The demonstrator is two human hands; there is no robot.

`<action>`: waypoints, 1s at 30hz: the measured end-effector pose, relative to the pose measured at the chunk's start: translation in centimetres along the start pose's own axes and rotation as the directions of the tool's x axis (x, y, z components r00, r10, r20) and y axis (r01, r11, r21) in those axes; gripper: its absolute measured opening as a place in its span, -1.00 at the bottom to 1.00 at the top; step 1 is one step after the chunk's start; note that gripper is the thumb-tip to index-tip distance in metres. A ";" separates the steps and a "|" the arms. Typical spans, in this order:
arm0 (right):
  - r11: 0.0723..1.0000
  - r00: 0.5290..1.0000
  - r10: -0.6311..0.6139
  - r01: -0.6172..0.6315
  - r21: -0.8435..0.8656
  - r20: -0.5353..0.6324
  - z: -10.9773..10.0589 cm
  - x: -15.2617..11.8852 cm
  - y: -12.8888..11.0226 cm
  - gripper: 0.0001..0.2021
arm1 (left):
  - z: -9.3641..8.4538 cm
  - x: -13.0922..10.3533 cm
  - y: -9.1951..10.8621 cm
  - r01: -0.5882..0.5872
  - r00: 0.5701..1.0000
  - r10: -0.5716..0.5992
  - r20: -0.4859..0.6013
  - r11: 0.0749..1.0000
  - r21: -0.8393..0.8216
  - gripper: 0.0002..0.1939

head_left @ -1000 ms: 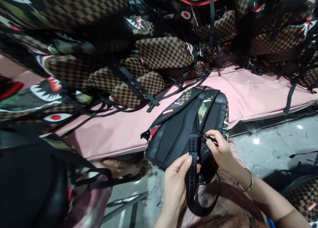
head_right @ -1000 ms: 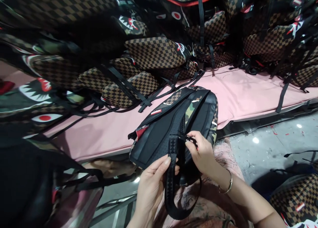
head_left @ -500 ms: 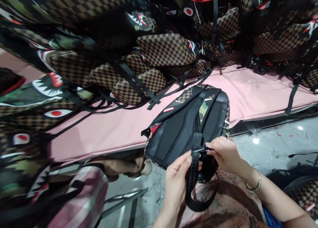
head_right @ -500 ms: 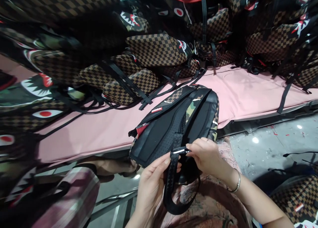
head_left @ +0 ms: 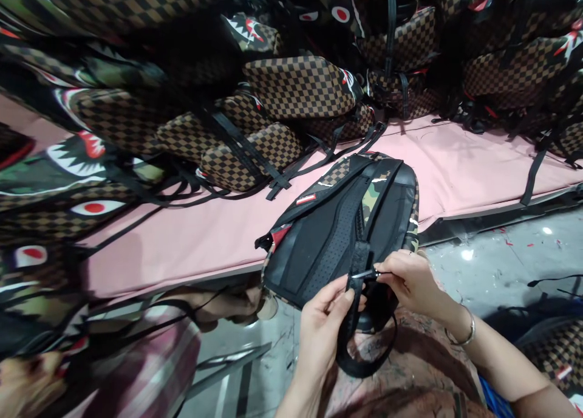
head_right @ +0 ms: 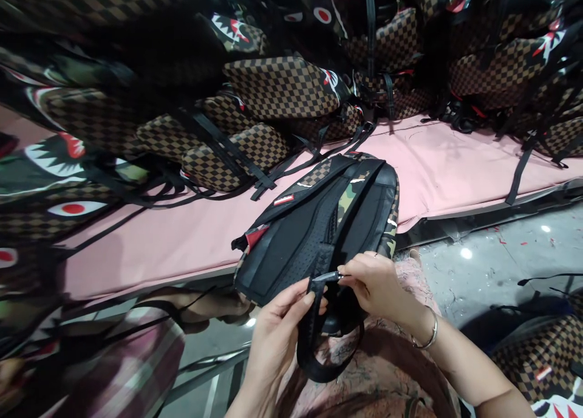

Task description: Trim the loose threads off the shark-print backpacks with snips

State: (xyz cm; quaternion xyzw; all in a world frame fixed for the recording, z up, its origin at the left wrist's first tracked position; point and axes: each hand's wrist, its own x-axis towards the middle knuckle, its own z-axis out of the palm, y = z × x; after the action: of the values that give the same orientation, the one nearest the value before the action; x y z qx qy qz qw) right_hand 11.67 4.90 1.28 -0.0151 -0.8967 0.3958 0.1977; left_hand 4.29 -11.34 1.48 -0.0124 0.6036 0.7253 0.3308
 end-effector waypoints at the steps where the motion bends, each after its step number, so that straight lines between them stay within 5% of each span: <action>1: 0.994 0.999 0.030 -0.026 0.105 -0.035 0.1 -0.1 0.2 -0.82 | -0.2 0.1 0.3 -0.009 1.000 0.008 -0.009 1.000 -0.017 -0.71; 4: 0.897 0.961 0.239 -0.163 0.411 -0.141 0.3 -0.6 1.2 -0.88 | -1.8 0.5 1.7 -0.042 0.996 0.052 0.071 0.990 -0.132 -0.81; 7: 0.702 0.845 0.518 -0.331 0.631 -0.133 0.2 -1.4 2.6 -0.87 | -3.9 1.1 3.3 -0.077 0.934 0.133 0.333 0.981 -0.176 -0.47; 9: 0.604 0.777 0.620 -0.385 0.697 -0.108 0.0 -2.0 3.5 -0.85 | -4.6 1.7 3.9 -0.123 0.921 0.120 0.371 0.992 -0.015 -0.43; 11: 0.573 0.752 0.653 -0.413 0.708 -0.090 0.0 -2.6 4.0 -0.84 | -4.3 2.2 4.0 -0.135 0.956 0.046 0.288 0.945 0.298 -0.48; 13: 0.589 0.764 0.641 -0.433 0.683 -0.068 0.2 -3.1 4.1 -0.80 | -3.1 2.5 3.6 -0.141 0.975 -0.004 0.221 0.760 0.634 -0.52; 15: 0.642 0.803 0.595 -0.446 0.623 -0.039 0.7 -3.3 3.7 -0.76 | -1.4 2.8 3.0 -0.201 0.972 -0.013 0.233 0.457 0.866 -0.54; 17: 0.698 0.835 0.550 -0.456 0.552 -0.007 1.4 -3.4 3.2 -0.75 | 0.0 3.0 2.4 -0.271 0.962 0.002 0.274 0.156 0.950 -0.59; 19: 0.729 0.849 0.528 -0.461 0.506 0.013 2.2 -3.5 2.6 -0.76 | 0.8 3.1 2.1 -0.311 0.950 0.020 0.312 -0.036 0.950 -0.65; 22: 0.720 0.852 0.524 -0.450 0.528 0.012 3.1 -3.6 1.9 -0.78 | 0.3 3.3 2.6 -0.319 0.933 0.120 0.338 -0.154 0.935 -0.68; 25: 0.641 0.867 0.492 -0.426 0.639 0.084 2.9 -3.4 1.5 -0.84 | -1.5 3.6 4.4 -0.261 0.878 0.347 0.328 -0.227 0.938 -0.65; 28: 0.570 0.890 0.443 -0.375 0.731 0.111 1.3 -2.8 0.9 -0.72 | -3.6 4.0 6.8 -0.173 0.790 0.527 0.314 -0.299 0.938 -0.65; 30: 0.500 0.901 0.432 -0.285 0.817 0.050 -0.5 -2.3 0.2 -0.63 | -4.7 4.3 8.3 -0.108 0.807 0.532 0.258 -0.298 0.949 -0.68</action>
State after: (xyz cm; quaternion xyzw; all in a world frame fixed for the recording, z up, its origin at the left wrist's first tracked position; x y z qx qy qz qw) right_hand 13.91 4.94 0.67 -0.1414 -0.5744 0.7888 0.1673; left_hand -4.95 -13.97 5.62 0.3088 0.9458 0.0513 -0.0862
